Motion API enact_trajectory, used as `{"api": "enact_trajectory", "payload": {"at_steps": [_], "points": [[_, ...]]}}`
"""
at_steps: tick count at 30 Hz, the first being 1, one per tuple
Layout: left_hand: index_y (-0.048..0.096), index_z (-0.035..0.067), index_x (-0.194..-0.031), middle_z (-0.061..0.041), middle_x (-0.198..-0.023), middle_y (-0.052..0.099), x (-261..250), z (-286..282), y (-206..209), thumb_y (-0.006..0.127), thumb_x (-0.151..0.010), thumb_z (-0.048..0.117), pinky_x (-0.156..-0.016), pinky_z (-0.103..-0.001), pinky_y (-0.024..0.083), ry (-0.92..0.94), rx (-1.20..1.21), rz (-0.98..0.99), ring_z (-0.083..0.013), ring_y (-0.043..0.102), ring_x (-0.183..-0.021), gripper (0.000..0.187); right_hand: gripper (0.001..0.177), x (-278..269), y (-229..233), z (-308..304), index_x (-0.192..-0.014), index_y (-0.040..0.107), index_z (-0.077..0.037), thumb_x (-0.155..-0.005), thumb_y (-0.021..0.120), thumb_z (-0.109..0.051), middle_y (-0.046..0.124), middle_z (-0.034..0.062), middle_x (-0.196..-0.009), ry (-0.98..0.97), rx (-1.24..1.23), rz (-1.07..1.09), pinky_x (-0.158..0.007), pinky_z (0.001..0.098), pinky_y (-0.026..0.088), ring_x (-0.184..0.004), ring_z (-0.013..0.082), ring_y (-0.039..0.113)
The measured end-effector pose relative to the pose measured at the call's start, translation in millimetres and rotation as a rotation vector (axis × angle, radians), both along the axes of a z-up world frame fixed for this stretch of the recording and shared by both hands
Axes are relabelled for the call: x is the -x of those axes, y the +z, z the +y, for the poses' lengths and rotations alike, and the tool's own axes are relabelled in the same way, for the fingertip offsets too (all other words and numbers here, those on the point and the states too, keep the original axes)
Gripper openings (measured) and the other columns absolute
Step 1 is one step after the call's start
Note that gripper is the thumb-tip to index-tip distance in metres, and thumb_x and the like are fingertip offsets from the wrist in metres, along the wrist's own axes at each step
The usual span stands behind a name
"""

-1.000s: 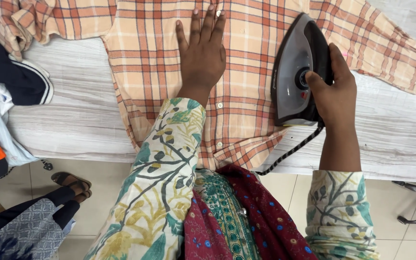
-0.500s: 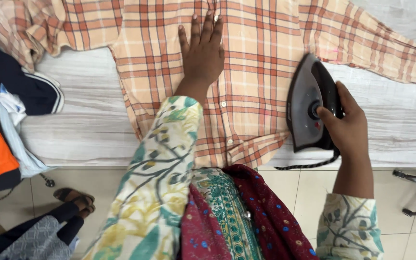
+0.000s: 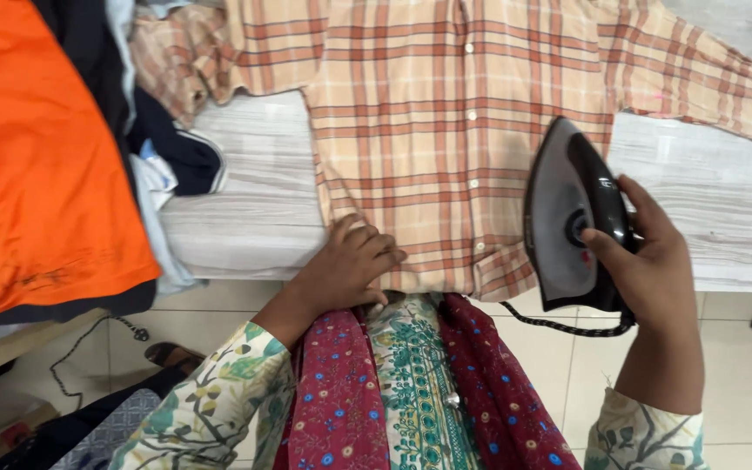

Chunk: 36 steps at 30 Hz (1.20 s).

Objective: The person irons a plaid long-sleeve shirt laid on a table, smoothing the collar, sleeves, and body with an electric iron. They repeatedly adjust the shirt and move the iron across different sections to remove wrinkles.

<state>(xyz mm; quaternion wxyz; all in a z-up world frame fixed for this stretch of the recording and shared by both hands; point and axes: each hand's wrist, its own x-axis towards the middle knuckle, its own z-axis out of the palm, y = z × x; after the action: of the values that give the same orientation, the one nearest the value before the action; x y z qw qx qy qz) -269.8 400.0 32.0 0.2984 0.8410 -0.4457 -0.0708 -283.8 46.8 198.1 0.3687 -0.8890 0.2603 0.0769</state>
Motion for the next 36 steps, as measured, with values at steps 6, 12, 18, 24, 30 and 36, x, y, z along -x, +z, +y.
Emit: {"api": "enact_trajectory", "payload": {"at_steps": [6,12,18,24,30,36], "points": [[0.071,0.020,-0.113,0.000,-0.105,0.067,15,42,-11,0.064,-0.092,0.020,-0.114,-0.047,0.041,-0.055,0.015,-0.150,-0.0193,0.062,-0.106,0.022,0.078,-16,-8,85,-0.154,0.050,-0.011,-0.081,0.078,-0.009,0.070,0.0128,-0.108,0.095,-0.183,0.024,-0.073,0.0293,0.056,-0.086,0.0173,0.069],[0.073,0.016,-0.096,0.000,-0.089,0.067,18,63,-3,0.067,-0.089,0.037,-0.100,-0.042,0.045,-0.130,0.102,-0.036,-0.0212,0.066,-0.091,0.022,0.079,-36,-43,149,-0.153,0.047,-0.012,-0.080,0.080,-0.010,0.070,0.0150,-0.110,0.178,-0.351,0.012,-0.080,0.0298,0.056,-0.096,0.0193,0.069],[0.076,0.019,-0.103,-0.005,-0.090,0.074,-14,73,24,0.066,-0.091,0.050,-0.082,-0.044,0.053,-0.021,-0.094,0.382,-0.0268,0.071,-0.083,0.035,0.082,-57,-76,197,-0.153,0.045,-0.012,-0.078,0.078,-0.007,0.067,0.0150,-0.109,0.189,-0.478,-0.014,-0.077,0.0326,0.058,-0.092,0.0197,0.069],[0.057,0.012,-0.143,-0.012,-0.141,0.062,-75,49,-6,0.061,-0.101,0.030,-0.120,-0.054,0.035,0.581,0.047,0.191,-0.0319,0.055,-0.137,0.046,0.078,-76,-92,207,-0.153,0.048,-0.014,-0.080,0.077,-0.010,0.072,0.0142,-0.122,0.290,-0.413,-0.058,-0.084,0.0313,0.057,-0.098,0.0190,0.073],[-0.002,0.017,-0.166,-0.012,-0.174,-0.012,-132,31,-36,0.079,-0.077,0.034,-0.116,-0.071,-0.013,0.483,-0.514,0.479,-0.0458,-0.022,-0.153,0.122,0.076,-79,-89,205,-0.156,0.039,-0.017,-0.088,0.070,-0.024,0.070,0.0183,-0.128,0.435,-0.141,-0.045,-0.089,0.0403,0.056,-0.106,0.0312,0.074],[-0.014,0.027,-0.164,-0.010,-0.172,-0.025,-150,41,-13,0.093,-0.060,0.049,-0.111,-0.078,-0.016,0.380,-0.679,0.611,-0.0468,-0.033,-0.150,0.151,0.076,-85,-77,213,-0.157,0.037,-0.022,-0.089,0.068,-0.031,0.073,0.0173,-0.120,0.350,-0.076,0.085,-0.088,0.0408,0.057,-0.101,0.0315,0.075]]}}
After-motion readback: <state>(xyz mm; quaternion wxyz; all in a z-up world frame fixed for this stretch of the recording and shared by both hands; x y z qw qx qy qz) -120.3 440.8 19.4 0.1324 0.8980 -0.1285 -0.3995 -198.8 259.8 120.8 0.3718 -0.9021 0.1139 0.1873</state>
